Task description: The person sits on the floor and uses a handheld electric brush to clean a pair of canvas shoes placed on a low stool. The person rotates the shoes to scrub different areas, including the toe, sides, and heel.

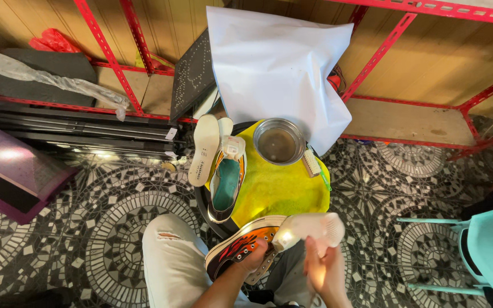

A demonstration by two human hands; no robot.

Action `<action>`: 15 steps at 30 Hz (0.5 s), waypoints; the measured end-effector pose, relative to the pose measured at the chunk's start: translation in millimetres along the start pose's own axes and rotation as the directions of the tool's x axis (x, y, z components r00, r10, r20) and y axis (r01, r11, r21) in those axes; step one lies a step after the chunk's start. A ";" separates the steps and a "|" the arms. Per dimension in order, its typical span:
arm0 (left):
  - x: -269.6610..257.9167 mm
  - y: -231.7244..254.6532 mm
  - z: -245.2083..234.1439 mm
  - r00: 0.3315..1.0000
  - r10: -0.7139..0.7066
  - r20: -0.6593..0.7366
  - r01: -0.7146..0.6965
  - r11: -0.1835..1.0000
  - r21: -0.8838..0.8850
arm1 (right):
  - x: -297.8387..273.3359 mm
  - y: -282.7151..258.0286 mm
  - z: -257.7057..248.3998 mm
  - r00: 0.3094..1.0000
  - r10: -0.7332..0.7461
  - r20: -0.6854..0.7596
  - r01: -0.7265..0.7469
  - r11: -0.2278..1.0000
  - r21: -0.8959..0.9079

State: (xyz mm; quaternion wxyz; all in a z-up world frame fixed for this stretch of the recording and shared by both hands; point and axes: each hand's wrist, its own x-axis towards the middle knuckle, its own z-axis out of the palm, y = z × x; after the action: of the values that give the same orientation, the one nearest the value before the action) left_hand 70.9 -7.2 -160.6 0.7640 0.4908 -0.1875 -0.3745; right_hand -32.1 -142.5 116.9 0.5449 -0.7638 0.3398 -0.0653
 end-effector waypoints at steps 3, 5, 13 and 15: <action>6.4 -21.7 -4.5 0.969 0.061 -0.241 0.042 0.916 0.398 | 1.8 -7.7 -0.3 0.975 0.049 -0.217 -0.019 0.991 0.135; 19.3 -78.8 -15.2 0.915 -0.394 0.091 0.387 0.787 -0.480 | -3.4 15.8 1.2 0.999 0.010 -0.054 -0.002 0.987 0.160; 20.1 -46.2 -0.8 0.926 -0.372 0.063 0.369 0.861 -0.349 | -4.6 29.1 -4.7 0.979 0.017 -0.202 -0.004 0.998 0.062; 18.5 -29.3 2.2 0.923 -0.384 0.027 0.356 0.826 -0.438 | -5.7 45.7 -4.4 0.989 -0.002 -0.148 0.010 0.998 0.055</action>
State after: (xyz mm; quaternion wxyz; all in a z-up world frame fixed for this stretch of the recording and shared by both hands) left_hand 70.1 -29.5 -187.3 0.7723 0.3464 0.0234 -0.5320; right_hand -58.9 -150.6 80.1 0.5388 -0.7425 0.3750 -0.1329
